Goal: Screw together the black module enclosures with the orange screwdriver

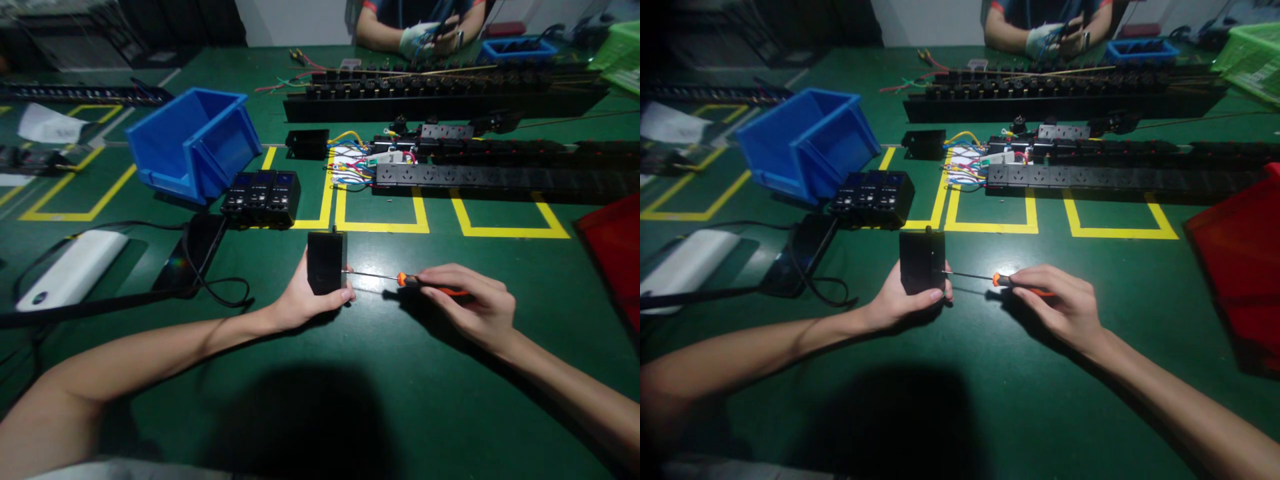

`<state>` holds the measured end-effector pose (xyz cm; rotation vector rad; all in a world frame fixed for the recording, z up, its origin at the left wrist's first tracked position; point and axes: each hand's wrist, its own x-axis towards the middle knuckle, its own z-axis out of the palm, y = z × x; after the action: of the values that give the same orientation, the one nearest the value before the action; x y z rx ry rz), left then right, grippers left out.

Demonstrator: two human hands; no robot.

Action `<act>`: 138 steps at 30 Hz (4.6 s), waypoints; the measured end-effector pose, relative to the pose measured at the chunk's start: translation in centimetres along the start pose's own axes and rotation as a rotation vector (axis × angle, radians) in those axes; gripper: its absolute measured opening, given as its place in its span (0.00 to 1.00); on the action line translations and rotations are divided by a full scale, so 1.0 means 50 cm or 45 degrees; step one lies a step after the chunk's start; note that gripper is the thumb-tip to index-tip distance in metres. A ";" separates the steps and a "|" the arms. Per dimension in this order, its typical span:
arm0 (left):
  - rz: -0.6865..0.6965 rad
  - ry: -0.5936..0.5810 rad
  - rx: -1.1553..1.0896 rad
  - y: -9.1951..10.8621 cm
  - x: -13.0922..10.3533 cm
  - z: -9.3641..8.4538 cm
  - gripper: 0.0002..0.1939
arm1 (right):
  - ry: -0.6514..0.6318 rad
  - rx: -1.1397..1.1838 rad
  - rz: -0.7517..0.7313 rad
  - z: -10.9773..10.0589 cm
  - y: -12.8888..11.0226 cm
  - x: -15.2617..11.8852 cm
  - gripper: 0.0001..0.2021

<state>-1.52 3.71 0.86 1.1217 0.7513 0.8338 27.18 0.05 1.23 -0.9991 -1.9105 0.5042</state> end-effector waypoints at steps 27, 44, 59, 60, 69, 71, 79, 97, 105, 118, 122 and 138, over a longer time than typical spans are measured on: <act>-0.008 -0.034 0.044 0.000 0.002 -0.003 0.32 | 0.045 0.045 -0.088 0.009 0.007 -0.003 0.21; 0.023 -0.072 0.062 -0.001 0.000 0.002 0.31 | 0.045 -0.050 0.020 0.006 0.002 -0.004 0.16; -0.001 -0.010 0.041 -0.002 0.000 0.002 0.34 | -0.039 0.087 -0.081 0.004 0.005 0.003 0.20; -0.001 -0.012 0.040 -0.002 0.000 0.002 0.34 | -0.035 0.086 -0.079 0.005 0.003 0.004 0.20; 0.013 -0.081 0.066 0.003 0.000 0.004 0.31 | -0.074 0.026 0.035 0.003 -0.004 0.009 0.13; 0.017 -0.084 0.067 0.003 0.000 0.004 0.31 | -0.089 0.014 0.056 0.003 -0.004 0.008 0.12; 0.012 -0.112 0.072 0.006 0.001 0.003 0.31 | -0.092 -0.033 -0.011 0.006 -0.005 0.012 0.13; 0.072 -0.178 0.065 -0.011 -0.005 0.004 0.33 | -0.126 -0.113 -0.303 0.010 -0.009 0.006 0.20; 0.078 -0.204 0.079 -0.015 -0.008 0.001 0.33 | -0.248 0.169 0.187 0.006 0.005 0.020 0.04; 0.072 -0.189 0.069 -0.011 -0.004 0.004 0.32 | -0.152 0.059 0.060 0.005 -0.004 0.022 0.08; 0.056 -0.139 0.029 -0.004 -0.001 0.006 0.30 | 0.019 0.149 0.081 0.003 -0.009 0.021 0.08; 0.043 -0.114 0.042 0.003 0.001 0.007 0.32 | -0.058 0.083 0.073 0.004 0.013 0.000 0.10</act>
<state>-1.24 3.62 1.10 1.1961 0.6748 0.7967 27.30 0.44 0.69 -1.0102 -1.8979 0.6235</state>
